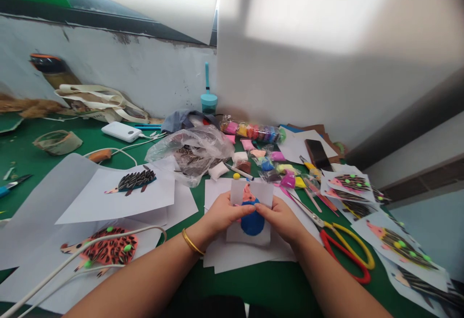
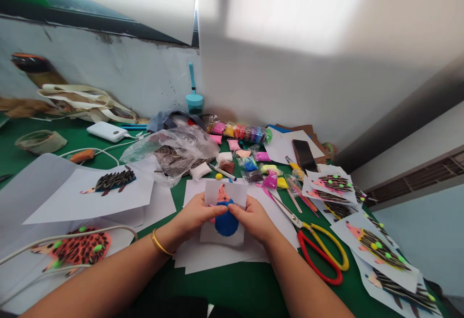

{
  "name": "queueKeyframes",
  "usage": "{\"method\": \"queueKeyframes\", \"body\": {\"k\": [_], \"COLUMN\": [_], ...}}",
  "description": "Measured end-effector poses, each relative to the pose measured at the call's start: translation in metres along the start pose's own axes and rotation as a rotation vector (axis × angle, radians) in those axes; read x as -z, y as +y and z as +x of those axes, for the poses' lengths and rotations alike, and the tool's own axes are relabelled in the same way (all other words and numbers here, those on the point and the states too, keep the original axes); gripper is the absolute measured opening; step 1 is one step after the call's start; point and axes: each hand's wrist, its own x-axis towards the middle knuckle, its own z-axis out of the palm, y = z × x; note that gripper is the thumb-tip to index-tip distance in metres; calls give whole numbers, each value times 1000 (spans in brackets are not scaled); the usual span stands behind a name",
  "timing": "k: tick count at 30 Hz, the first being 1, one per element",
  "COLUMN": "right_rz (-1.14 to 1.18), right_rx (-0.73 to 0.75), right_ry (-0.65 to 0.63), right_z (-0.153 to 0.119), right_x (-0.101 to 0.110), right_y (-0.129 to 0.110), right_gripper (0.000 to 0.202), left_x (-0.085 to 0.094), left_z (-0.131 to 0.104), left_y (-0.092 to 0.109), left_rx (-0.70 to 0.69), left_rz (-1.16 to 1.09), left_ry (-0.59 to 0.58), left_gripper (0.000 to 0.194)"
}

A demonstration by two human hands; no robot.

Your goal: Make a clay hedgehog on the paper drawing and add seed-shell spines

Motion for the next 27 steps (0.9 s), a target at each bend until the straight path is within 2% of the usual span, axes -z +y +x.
{"method": "queueKeyframes", "body": {"k": [6,16,21,27], "right_rz": [13,-167,-154,-151], "right_rx": [44,74,94,64], "right_ry": [-71,-35,-51,79], "right_z": [1,-1,-1,2], "right_x": [4,-4,-2,-3], "right_y": [6,-6,-4,-3], "right_gripper": [48,43,45,46], "left_x": [-1,-3,-3,-1], "left_z": [0,0,-1,-1], "left_y": [-1,0,0,0], "left_rx": [-9,0,-26,29], "left_rz": [-37,-46,-60,40], "left_ry": [20,40,21,29], "left_gripper": [55,53,52,54]}}
